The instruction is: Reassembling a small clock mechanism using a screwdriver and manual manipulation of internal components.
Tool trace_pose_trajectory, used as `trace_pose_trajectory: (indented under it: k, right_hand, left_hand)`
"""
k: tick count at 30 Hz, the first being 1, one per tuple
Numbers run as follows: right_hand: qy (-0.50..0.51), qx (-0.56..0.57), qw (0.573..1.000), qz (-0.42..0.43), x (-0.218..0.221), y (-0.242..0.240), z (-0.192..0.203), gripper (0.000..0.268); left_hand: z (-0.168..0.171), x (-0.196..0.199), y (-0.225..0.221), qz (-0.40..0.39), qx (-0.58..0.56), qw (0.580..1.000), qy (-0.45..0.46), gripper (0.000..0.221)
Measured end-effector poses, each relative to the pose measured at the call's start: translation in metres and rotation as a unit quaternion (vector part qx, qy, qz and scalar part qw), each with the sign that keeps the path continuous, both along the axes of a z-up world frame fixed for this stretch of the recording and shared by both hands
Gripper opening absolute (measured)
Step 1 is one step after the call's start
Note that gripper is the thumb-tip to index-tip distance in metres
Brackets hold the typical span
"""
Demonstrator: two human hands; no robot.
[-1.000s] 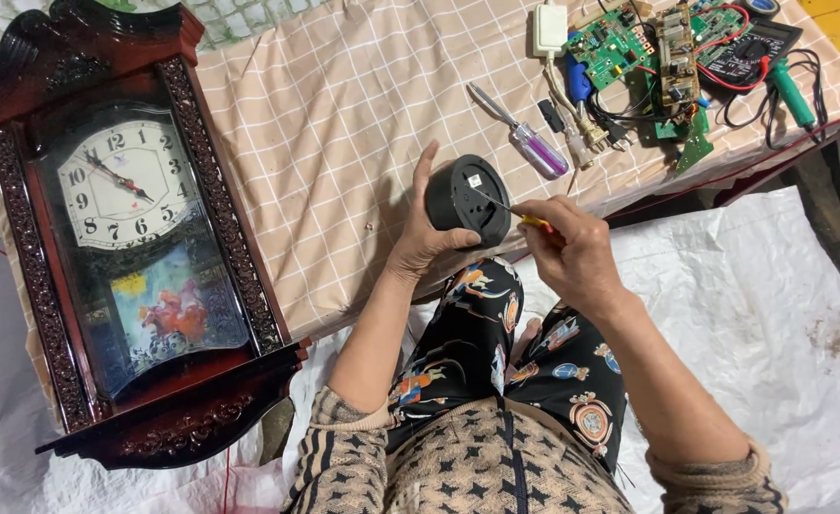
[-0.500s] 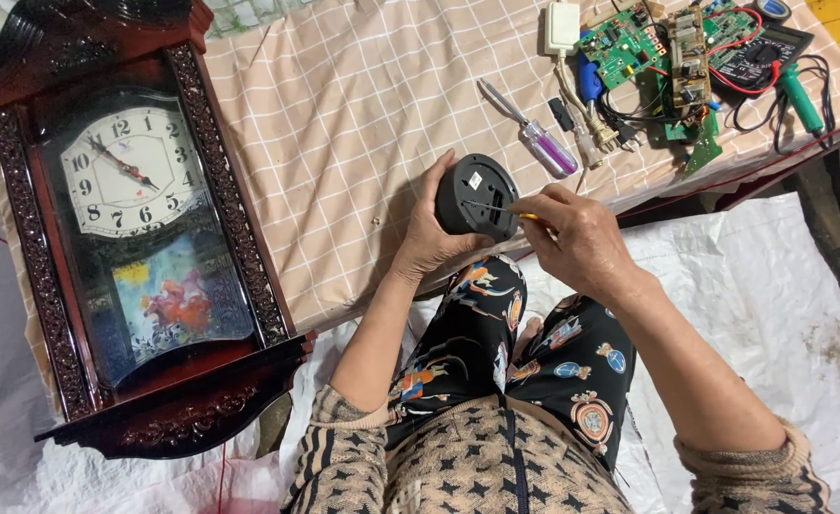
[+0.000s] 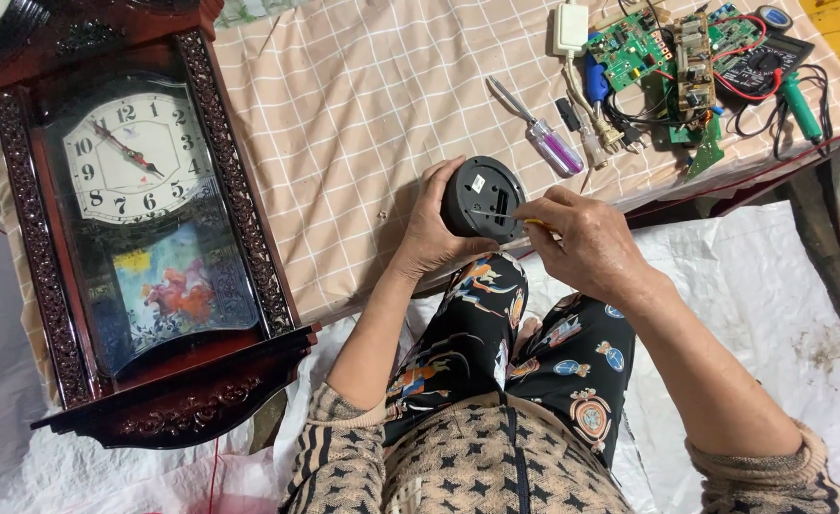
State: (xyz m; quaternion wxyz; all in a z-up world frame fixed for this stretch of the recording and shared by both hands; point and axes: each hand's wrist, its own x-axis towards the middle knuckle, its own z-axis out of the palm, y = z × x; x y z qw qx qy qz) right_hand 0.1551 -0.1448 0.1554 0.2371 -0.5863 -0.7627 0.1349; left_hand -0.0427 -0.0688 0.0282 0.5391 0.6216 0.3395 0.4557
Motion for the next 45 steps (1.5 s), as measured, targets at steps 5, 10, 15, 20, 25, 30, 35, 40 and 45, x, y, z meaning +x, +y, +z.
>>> trace_pose_trajectory:
  k: [5,10,15,20,25,30,35,40,45]
  right_hand:
    - [-0.026,-0.022,0.999,0.005,0.001,0.000,-0.003,0.014]
    - [-0.094,-0.029,0.995,0.034,-0.009,0.009,0.020,0.007]
    - [-0.332,-0.134,0.931,0.069,-0.041,0.035,0.065,0.033]
    - [-0.395,-0.077,0.908,0.117,-0.046,0.061,0.026,0.017]
    - [-0.255,-0.058,0.963,0.070,-0.037,0.072,0.006,0.005]
    - [-0.350,-0.183,0.917,-0.057,-0.045,0.072,0.017,0.042]
    - [-0.386,-0.163,0.908,-0.008,-0.039,0.094,-0.002,0.025]
    - [-0.386,-0.104,0.916,0.040,-0.056,0.090,0.000,0.016]
    - [-0.322,-0.018,0.943,0.087,-0.035,0.090,-0.027,0.024]
  left_hand:
    - [0.000,0.000,0.000,-0.003,0.009,1.000,0.008,0.128]
    - [-0.005,0.005,-0.006,-0.008,-0.014,0.999,0.031,0.130]
    - [-0.014,0.016,-0.002,0.000,0.080,0.993,0.086,0.130]
    - [-0.028,0.022,0.009,0.039,0.078,0.991,0.102,0.127]
    - [-0.026,0.024,0.019,0.095,0.088,0.985,0.111,0.129]
    - [-0.044,0.039,0.026,0.168,0.166,0.969,0.076,0.123]
    - [-0.060,0.041,0.029,0.189,0.177,0.963,0.073,0.128]
    - [-0.062,0.042,0.032,0.185,0.155,0.968,0.063,0.129]
    - [-0.058,0.040,0.032,0.166,0.123,0.976,0.070,0.129]
